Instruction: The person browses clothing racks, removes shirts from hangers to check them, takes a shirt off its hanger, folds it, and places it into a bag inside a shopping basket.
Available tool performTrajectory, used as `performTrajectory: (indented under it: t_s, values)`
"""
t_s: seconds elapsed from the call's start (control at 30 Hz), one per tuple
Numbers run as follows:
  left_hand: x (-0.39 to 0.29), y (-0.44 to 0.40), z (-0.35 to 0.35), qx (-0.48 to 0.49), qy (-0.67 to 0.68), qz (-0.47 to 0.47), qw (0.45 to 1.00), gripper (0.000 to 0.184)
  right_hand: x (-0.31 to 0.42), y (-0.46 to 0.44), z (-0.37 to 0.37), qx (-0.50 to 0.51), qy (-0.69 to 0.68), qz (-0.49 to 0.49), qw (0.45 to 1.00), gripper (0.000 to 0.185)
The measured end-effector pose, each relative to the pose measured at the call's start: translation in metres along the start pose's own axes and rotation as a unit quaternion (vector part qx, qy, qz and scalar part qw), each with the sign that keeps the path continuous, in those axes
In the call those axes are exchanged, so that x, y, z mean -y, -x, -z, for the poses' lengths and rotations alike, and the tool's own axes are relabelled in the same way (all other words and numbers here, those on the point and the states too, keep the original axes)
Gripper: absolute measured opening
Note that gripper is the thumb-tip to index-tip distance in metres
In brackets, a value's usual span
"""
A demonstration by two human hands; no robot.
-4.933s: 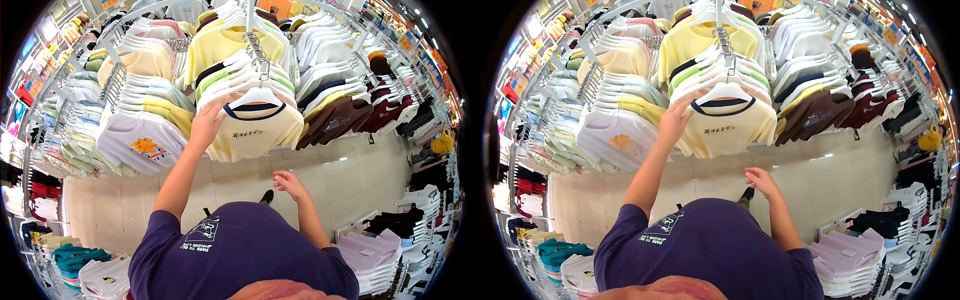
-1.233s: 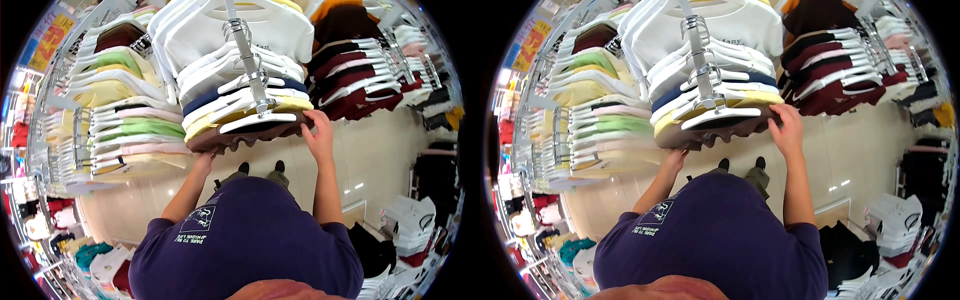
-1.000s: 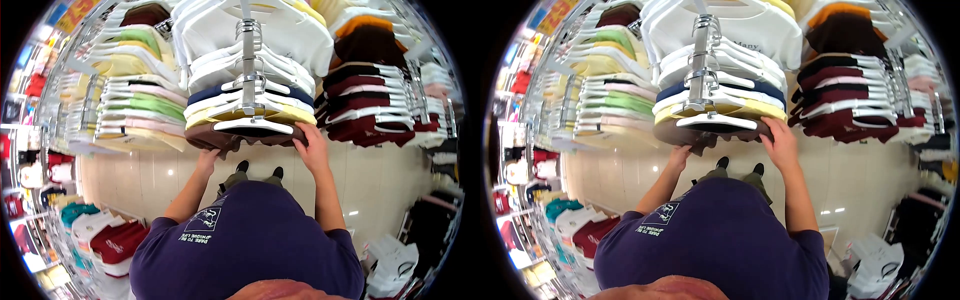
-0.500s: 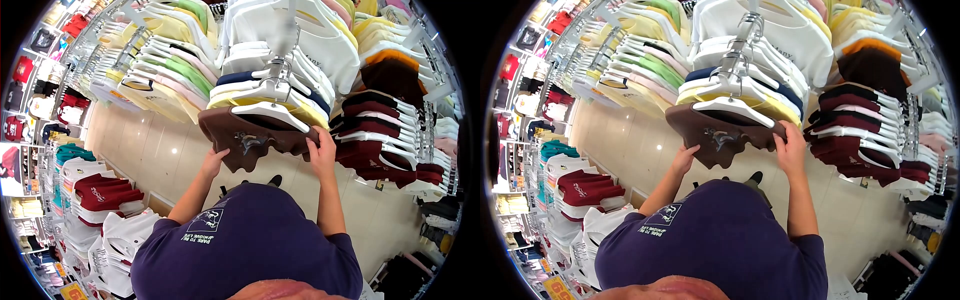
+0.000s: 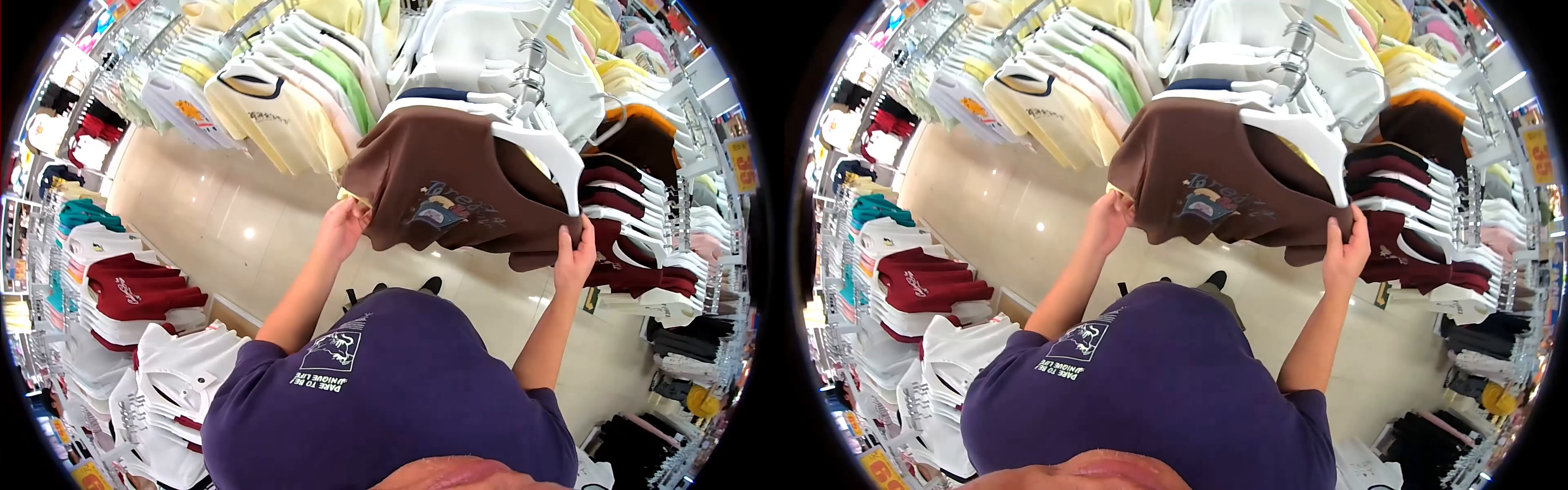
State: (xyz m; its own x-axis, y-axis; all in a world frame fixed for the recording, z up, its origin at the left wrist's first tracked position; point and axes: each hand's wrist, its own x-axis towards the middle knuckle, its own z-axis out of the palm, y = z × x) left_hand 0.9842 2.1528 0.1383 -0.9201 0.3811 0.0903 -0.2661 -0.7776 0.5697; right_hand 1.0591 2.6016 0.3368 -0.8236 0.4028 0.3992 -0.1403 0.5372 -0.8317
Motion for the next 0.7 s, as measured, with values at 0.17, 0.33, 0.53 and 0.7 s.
performTrajectory:
  t_s: [0.17, 0.33, 0.53, 0.7]
  values:
    - [-0.048, 0.011, -0.092, -0.114, -0.036, -0.020, 0.993, 0.033, 0.016, 0.022, 0.016, -0.023, -0.022, -0.002, 1.000, 0.035]
    - [-0.053, 0.018, -0.082, -0.106, -0.049, -0.010, 0.993, 0.030, 0.041, 0.038, 0.027, -0.076, -0.020, 0.006, 0.997, 0.034]
    - [-0.064, 0.017, -0.096, -0.167, -0.260, 0.105, 0.945, 0.066, 0.051, 0.048, 0.047, -0.069, -0.041, -0.002, 0.997, 0.030]
    - [-0.051, 0.003, -0.099, -0.112, -0.217, 0.105, 0.964, 0.067, 0.060, 0.040, 0.057, -0.029, -0.038, 0.015, 0.999, 0.032]
